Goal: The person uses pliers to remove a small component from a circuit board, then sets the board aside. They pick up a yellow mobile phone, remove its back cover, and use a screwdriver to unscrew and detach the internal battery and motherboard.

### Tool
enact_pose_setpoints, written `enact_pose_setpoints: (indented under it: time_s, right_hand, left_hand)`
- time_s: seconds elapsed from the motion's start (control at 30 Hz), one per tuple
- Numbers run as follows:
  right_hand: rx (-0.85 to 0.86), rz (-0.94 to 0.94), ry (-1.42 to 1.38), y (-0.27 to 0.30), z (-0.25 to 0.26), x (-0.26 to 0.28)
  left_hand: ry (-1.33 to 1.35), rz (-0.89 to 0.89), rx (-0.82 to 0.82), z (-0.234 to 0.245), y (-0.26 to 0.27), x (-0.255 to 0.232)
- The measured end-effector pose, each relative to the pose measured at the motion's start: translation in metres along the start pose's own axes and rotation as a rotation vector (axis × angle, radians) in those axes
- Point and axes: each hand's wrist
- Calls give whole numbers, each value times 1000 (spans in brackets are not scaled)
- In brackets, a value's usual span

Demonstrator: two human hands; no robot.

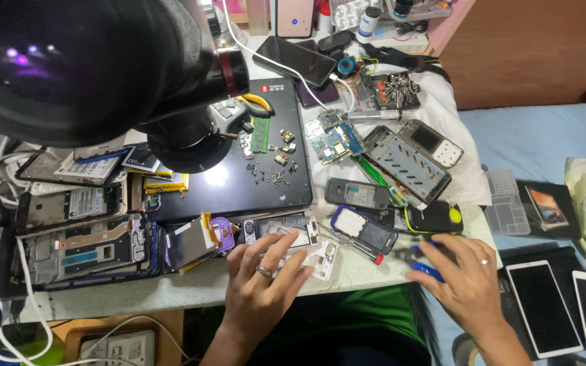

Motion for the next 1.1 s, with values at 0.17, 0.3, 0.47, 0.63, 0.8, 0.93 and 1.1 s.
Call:
enact_pose_setpoints:
  time_s: [0.17,0.3,0.47,0.63,0.8,0.93,1.1]
  right_hand:
    - [-67,-143,-58,5,-8,3]
    - [9,-322,-102,0,2,-17]
    - [205,-296,-243,-24,5,-52]
    - [270,-196,-148,-33,-2,-58]
    - [204,105,101,-38,-2,-65]
    - [168,167,61,-34,-5,-74]
    - [143,117,-50,-29,-2,-86]
  left_hand:
    - [149,62,-106,-4,-4,1]
    - [253,85,-162,-2,-4,7]
    - [264,151,-201,-3,-7,4]
    - [303,107,-191,-2,-14,2]
    - [299,109,-167,2,-14,3]
    - [269,97,-151,1,-13,5]
    - [237,118,-164,1,-12,5]
Point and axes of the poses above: each hand's wrist, its own y-axis away from the middle knuckle, its own z-axis out of the back of the hand, x = y × z, and after that the axes turned 14 degrees about y, right-handed
